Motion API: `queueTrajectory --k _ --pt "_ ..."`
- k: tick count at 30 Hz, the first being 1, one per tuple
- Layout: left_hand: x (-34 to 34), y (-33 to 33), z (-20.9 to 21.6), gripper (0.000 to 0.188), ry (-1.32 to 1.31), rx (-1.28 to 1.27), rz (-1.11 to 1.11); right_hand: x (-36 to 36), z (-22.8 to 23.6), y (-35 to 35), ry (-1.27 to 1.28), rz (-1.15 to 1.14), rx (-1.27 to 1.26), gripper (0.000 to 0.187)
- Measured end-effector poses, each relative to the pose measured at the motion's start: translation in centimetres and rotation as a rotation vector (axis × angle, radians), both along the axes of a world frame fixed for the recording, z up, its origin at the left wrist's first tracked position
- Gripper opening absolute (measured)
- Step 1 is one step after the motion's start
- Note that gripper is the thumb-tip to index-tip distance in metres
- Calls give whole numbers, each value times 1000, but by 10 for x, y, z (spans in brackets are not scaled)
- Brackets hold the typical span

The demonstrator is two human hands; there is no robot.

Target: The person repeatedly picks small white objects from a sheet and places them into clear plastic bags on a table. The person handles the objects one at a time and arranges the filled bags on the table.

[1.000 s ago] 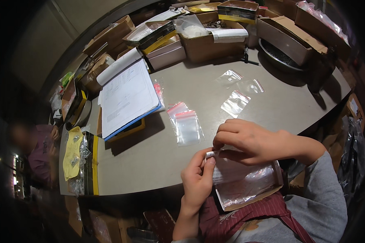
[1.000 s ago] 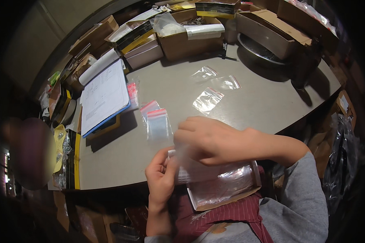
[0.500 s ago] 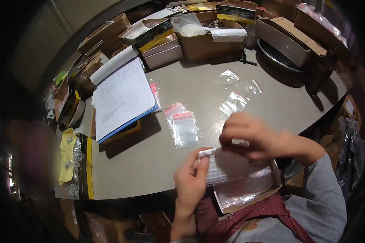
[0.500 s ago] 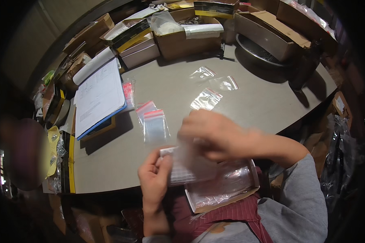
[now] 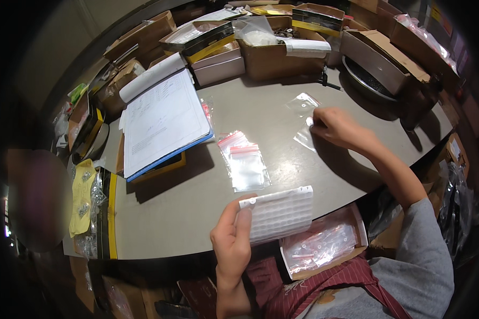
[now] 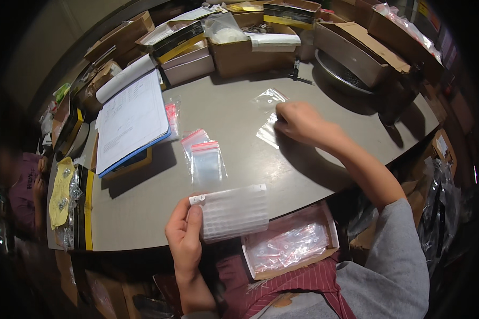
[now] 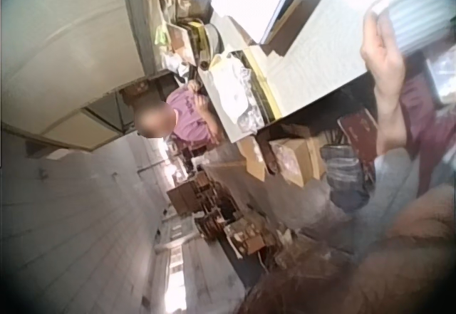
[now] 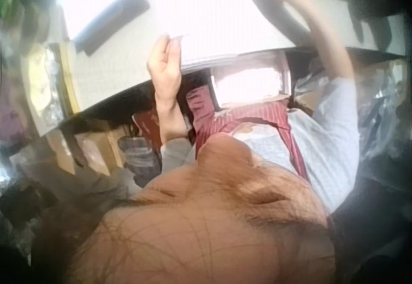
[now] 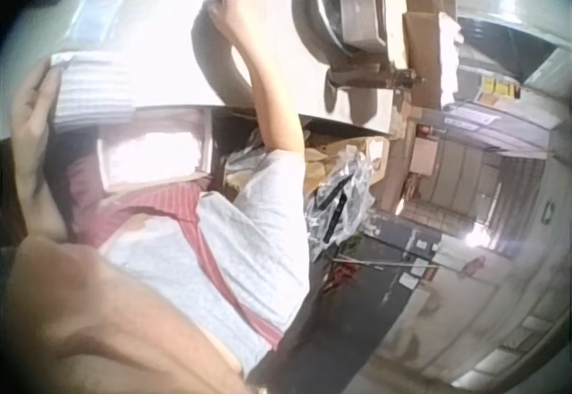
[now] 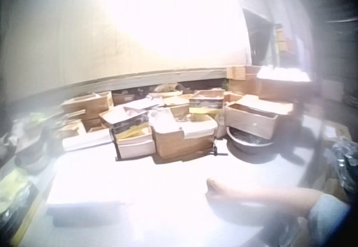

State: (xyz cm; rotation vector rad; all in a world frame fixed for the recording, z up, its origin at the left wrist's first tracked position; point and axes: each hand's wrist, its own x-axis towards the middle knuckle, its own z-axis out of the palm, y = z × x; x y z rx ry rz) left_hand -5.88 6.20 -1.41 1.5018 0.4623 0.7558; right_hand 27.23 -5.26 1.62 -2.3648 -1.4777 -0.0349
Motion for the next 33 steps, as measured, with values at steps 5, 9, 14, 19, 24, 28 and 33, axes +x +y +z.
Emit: queueTrajectory --k 5,9,14,19,24,28,33 --pt "-6 1 1 17 77 14 7 -54 34 18 127 393 168 20" --pt "-5 0 1 12 137 55 27 -115 48 29 363 691 65 25" --pt "-5 -2 3 11 134 91 35 -132 50 33 228 789 1 42" --pt "-5 1 0 12 123 128 34 -139 49 34 42 808 17 37" --pt "-4 -1 4 11 106 114 33 -122 37 51 331 708 213 24" --pt "-4 -5 9 8 77 114 47 -99 37 87 481 442 -105 20" --pt "-3 -5 6 9 80 107 61 -84 4 106 219 486 -77 23"
